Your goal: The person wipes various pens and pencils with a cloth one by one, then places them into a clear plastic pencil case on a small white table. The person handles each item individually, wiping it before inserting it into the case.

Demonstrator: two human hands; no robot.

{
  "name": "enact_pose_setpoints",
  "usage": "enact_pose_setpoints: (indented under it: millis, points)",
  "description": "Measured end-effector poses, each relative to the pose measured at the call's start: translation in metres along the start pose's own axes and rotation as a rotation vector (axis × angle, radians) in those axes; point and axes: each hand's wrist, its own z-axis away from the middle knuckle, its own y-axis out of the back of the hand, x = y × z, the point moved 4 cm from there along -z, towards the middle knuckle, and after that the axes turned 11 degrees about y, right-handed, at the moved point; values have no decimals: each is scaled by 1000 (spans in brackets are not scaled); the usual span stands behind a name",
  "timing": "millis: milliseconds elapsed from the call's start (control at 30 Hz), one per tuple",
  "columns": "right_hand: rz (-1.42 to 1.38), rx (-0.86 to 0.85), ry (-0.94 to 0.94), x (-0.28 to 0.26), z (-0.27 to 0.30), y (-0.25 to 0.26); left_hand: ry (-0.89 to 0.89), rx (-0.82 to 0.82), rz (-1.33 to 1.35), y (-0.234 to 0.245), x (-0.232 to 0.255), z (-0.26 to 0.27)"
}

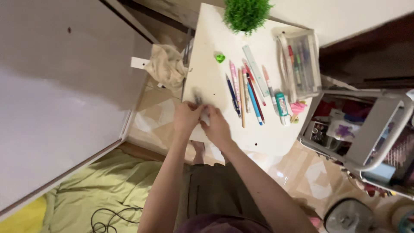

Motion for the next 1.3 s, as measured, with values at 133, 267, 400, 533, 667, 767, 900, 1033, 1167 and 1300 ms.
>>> enact_pose_setpoints:
  millis: [133, 267, 400, 533, 667, 767, 900, 1033, 1167, 1300]
  points:
    - [-168, 35, 26, 14, -2, -9, 60, -234, 234, -9, -8, -7]
    - [-256, -115, 16, 23, -5, 1, 122, -450, 447, -17, -24, -15]
    - [-404, -206, -79, 21, 2, 20, 78, -559, 540, -21, -25, -16]
    - [-478, -220, -96, 21, 4, 43, 38, -653, 569, -12, -5, -2]
    - [-559, -233, -117, 29, 6, 67, 8, -679, 609, -8, 22, 12]
    - [-585, -210, -129, 45, 9, 84, 26, -703, 625, -16, 40, 14]
    - [-557, -238, -111, 66, 13, 115, 8, -696, 694, -20, 62, 15]
    - [-241, -134, -113, 89, 10, 169, 15, -731, 787, -27, 81, 16]
    - [175, 209, 6, 98, 4, 226, 48, -712, 795, -41, 90, 15]
    - [484, 368, 84, 104, -8, 243, 7, -717, 827, -56, 100, 8]
